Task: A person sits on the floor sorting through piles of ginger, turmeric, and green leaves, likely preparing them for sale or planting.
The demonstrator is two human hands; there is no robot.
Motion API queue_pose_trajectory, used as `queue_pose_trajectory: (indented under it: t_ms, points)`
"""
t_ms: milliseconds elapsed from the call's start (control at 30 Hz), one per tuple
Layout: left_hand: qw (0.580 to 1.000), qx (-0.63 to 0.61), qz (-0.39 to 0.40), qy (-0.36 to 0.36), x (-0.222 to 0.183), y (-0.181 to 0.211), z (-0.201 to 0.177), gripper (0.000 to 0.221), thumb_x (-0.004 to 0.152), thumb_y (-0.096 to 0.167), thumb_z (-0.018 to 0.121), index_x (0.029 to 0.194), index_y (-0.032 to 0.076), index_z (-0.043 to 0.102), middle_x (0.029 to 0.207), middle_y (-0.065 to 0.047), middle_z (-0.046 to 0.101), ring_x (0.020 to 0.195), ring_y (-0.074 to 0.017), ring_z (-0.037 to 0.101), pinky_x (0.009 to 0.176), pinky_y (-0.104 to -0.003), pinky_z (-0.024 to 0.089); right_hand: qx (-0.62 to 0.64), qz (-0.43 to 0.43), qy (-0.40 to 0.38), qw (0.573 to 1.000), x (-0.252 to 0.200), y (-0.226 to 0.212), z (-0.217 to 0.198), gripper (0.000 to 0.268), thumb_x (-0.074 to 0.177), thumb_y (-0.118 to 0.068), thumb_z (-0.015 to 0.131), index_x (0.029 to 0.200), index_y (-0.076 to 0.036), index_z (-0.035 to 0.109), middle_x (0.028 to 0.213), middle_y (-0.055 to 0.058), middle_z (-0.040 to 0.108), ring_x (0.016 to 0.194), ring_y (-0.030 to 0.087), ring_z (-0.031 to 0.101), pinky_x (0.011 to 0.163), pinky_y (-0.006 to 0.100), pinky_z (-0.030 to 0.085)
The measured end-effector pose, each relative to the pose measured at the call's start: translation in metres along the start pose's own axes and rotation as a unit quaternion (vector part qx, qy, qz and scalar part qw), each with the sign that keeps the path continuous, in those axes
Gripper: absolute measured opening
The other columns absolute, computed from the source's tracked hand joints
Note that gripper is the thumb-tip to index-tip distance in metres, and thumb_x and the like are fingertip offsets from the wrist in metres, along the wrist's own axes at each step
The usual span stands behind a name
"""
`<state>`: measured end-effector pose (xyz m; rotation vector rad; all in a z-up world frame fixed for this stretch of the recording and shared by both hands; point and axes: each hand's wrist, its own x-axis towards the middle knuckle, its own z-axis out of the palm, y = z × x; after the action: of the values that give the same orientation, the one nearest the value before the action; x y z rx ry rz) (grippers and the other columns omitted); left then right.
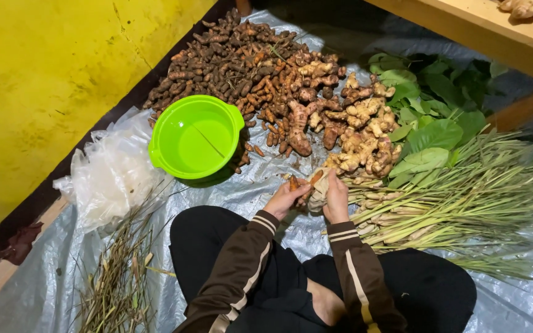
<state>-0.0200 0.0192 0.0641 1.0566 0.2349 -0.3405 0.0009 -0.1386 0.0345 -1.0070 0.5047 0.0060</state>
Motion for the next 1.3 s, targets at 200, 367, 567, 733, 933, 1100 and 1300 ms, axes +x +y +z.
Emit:
queue_pose_trajectory:
  t_ms: [200,367,567,733,933,1100,1300]
  points:
    - [0.999,-0.029,-0.026,0.020,-0.003,0.008,0.006,0.018,0.097,0.023,0.073,0.099,0.007,0.067,0.059,-0.002,0.052,0.045,-0.0089,0.055,0.046,-0.022,0.052,0.008,0.051,-0.120,0.991,-0.014,-0.016,0.002,0.038,0.103,-0.021,0.064,0.134,0.001,0.061,0.116,0.024,0.070,0.103,0.031,0.071,0.088,0.052,0.059]
    - [0.999,0.035,0.015,0.031,0.006,-0.001,-0.001,0.023,0.090,0.018,0.080,0.103,0.003,0.069,0.065,-0.006,0.061,0.053,-0.0101,0.060,0.051,-0.022,0.053,-0.045,-0.011,-0.099,0.994,-0.011,-0.018,0.010,0.030,0.095,-0.015,0.075,0.120,0.000,0.068,0.096,0.019,0.075,0.087,0.023,0.074,0.075,0.041,0.064]
    - [0.996,0.067,0.050,0.012,0.004,0.000,0.001,0.035,0.080,0.011,0.089,0.109,0.001,0.073,0.073,-0.007,0.066,0.060,-0.0136,0.067,0.059,-0.025,0.057,-0.142,-0.079,-0.006,0.987,-0.021,-0.030,0.020,0.012,0.092,-0.020,0.080,0.093,-0.008,0.079,0.075,0.016,0.074,0.070,0.016,0.074,0.063,0.031,0.062]
    - [0.998,0.049,0.041,0.017,0.001,0.003,0.005,0.034,0.087,0.017,0.085,0.113,0.001,0.071,0.076,-0.008,0.069,0.062,-0.0120,0.067,0.060,-0.023,0.056,-0.001,-0.012,0.021,1.000,-0.020,-0.029,0.017,0.026,0.101,-0.023,0.069,0.112,0.000,0.073,0.099,0.020,0.074,0.090,0.021,0.073,0.081,0.042,0.062]
    - [0.997,0.009,0.029,0.071,0.008,-0.003,0.005,0.037,0.087,0.021,0.086,0.116,0.003,0.071,0.081,-0.006,0.066,0.066,-0.0138,0.068,0.062,-0.023,0.058,0.164,0.092,-0.048,0.981,-0.005,-0.010,-0.002,0.049,0.104,-0.046,0.058,0.133,-0.007,0.064,0.133,0.019,0.065,0.120,0.032,0.065,0.104,0.053,0.052]
    - [0.995,-0.015,0.012,0.103,0.001,0.009,0.013,0.038,0.092,0.024,0.080,0.121,0.004,0.068,0.086,-0.003,0.062,0.070,-0.0120,0.068,0.067,-0.022,0.059,0.019,0.052,-0.046,0.997,-0.022,-0.016,0.009,0.039,0.106,-0.027,0.059,0.134,0.002,0.059,0.132,0.026,0.062,0.122,0.037,0.059,0.102,0.058,0.049]
    - [0.994,-0.016,0.002,0.109,0.015,-0.011,0.001,0.035,0.093,0.030,0.078,0.120,0.009,0.069,0.095,0.000,0.062,0.084,-0.0109,0.066,0.072,-0.023,0.060,-0.390,-0.140,-0.110,0.904,-0.044,-0.022,0.029,0.029,0.095,-0.039,0.077,0.109,-0.013,0.078,0.096,0.009,0.073,0.094,0.021,0.069,0.089,0.042,0.055]
